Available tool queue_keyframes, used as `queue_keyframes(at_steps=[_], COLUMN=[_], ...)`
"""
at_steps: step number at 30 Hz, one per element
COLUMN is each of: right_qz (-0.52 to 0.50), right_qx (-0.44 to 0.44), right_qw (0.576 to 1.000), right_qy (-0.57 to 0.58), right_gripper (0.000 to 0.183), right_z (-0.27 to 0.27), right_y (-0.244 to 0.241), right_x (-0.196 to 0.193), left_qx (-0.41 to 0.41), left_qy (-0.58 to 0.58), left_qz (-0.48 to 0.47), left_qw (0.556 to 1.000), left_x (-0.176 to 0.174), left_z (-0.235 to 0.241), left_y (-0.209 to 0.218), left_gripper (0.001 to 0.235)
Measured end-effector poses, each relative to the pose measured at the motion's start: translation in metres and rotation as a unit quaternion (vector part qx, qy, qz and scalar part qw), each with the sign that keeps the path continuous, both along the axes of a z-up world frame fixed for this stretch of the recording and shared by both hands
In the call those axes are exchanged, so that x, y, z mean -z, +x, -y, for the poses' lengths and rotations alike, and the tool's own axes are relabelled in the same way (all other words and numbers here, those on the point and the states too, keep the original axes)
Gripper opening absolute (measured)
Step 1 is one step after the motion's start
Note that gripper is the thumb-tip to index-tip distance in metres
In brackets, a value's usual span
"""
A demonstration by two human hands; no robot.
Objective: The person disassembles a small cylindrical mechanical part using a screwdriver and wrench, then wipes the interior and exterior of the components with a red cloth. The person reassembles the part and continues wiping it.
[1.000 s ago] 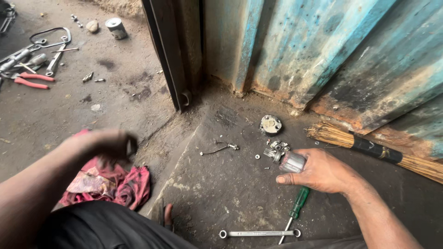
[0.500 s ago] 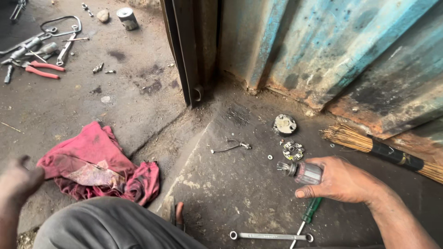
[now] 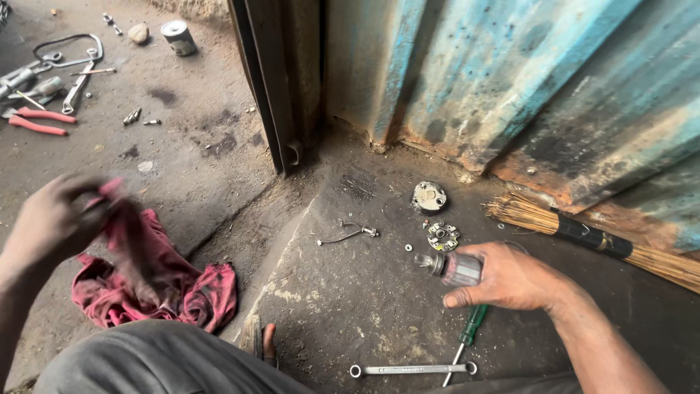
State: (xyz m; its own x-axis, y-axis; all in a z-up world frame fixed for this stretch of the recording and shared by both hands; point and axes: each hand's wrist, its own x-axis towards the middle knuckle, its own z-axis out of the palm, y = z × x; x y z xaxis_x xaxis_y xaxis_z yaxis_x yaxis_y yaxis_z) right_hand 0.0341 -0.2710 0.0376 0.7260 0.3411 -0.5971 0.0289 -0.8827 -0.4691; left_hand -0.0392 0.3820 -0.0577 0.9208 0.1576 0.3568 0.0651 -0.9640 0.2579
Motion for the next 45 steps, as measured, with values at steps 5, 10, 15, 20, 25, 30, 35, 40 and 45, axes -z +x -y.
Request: queue_keyframes(at_steps=[5,10,15,20,25,30,35,40,45], right_qz=[0.045,0.165,0.326,0.246,0.224,0.105,0.205,0.109,0.074], right_qx=[-0.017,0.02,0.233,0.075,0.125,0.022,-0.148,-0.17,-0.017], right_qw=[0.984,0.92,0.896,0.941,0.918,0.989,0.932,0.968,0.928], right_qy=[0.169,0.354,0.192,0.218,0.304,0.103,0.259,0.149,0.364], right_gripper=[0.063,0.066,0.059,0.054,0.033,0.07,0.079,0.028,0.029], right_z=[0.019,0.024,-0.018,-0.044,0.006,0.026,0.013,0.003,0.019], right_y=[-0.007,-0.022,-0.045,-0.07,-0.015,0.006,0.006,0.017,0.024], right_x=[-0.004,-0.018,-0.033,-0.035,-0.021,0.007,0.022,0.02,0.023], left_qx=[0.206,0.481,0.24,0.08,0.132,0.298,0.3,0.334,0.309], left_qy=[-0.232,-0.294,-0.61,-0.815,-0.877,-0.83,-0.802,-0.799,-0.814], left_qz=[-0.14,-0.028,-0.158,-0.17,-0.201,-0.196,-0.216,-0.19,-0.158], left_qw=[0.94,0.825,0.738,0.548,0.416,0.428,0.47,0.463,0.465], left_x=[-0.153,-0.205,-0.129,-0.069,-0.065,-0.082,-0.081,-0.089,-0.096], left_z=[0.194,0.319,0.42,0.45,0.403,0.392,0.39,0.382,0.368], left_y=[0.015,-0.015,-0.012,0.005,0.01,0.019,0.017,0.019,0.023], left_gripper=[0.048,0.04,0.039,0.046,0.047,0.056,0.058,0.06,0.06])
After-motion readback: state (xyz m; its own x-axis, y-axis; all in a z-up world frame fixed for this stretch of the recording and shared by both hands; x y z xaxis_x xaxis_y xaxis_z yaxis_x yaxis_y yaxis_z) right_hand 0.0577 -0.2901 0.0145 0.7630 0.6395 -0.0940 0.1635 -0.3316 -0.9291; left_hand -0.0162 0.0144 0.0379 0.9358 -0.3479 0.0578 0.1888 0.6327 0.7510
